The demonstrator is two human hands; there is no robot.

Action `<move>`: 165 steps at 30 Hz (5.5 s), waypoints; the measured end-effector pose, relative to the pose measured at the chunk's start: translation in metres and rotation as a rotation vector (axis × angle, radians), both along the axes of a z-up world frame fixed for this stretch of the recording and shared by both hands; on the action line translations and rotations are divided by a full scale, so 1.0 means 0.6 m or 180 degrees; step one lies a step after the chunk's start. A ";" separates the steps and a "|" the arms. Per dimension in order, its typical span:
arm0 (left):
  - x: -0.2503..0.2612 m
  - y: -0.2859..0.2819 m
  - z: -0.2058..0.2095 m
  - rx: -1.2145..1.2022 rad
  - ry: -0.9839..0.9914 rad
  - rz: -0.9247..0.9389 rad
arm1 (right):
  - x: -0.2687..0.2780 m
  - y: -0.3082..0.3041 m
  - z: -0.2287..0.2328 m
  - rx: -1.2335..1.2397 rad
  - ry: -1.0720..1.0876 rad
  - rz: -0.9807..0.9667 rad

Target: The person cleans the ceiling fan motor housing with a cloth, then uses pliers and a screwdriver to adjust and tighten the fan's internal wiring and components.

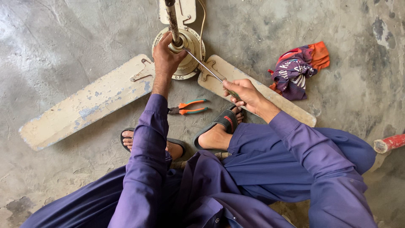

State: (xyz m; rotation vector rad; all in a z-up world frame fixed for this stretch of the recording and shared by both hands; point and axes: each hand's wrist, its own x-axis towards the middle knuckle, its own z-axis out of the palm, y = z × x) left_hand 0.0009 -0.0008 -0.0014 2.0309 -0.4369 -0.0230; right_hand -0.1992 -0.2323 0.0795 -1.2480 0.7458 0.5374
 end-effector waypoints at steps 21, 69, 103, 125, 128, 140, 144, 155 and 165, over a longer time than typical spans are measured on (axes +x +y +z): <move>-0.001 0.001 0.007 -0.0118 -0.0035 -0.0019 | 0.003 0.001 0.007 -0.0484 -0.0272 0.0010; -0.010 0.007 0.019 -0.0147 -0.0483 -0.0057 | -0.015 0.042 0.042 -0.5206 -0.2921 0.2178; -0.014 0.006 0.014 -0.0177 -0.0355 -0.0035 | -0.015 0.031 0.035 -0.5366 -0.2366 0.2257; -0.008 0.007 0.017 -0.0101 -0.0191 -0.0137 | -0.025 0.029 0.032 -0.5157 -0.2579 0.2138; -0.007 0.006 0.013 -0.0145 -0.0191 -0.0121 | -0.027 0.020 0.011 -0.5100 -0.2626 0.1984; -0.008 0.004 0.016 -0.0110 -0.0219 -0.0083 | 0.000 -0.011 -0.006 -0.2529 -0.1511 0.0824; -0.011 0.002 0.015 -0.0064 -0.0269 -0.0053 | -0.014 0.018 0.024 -0.5086 -0.2755 0.1996; -0.011 0.006 0.020 -0.0112 -0.0215 -0.0098 | 0.001 0.025 0.041 -0.4189 -0.2415 0.1641; -0.011 0.009 0.018 -0.0079 -0.0226 -0.0154 | 0.012 0.007 0.016 -0.3218 -0.1969 0.1293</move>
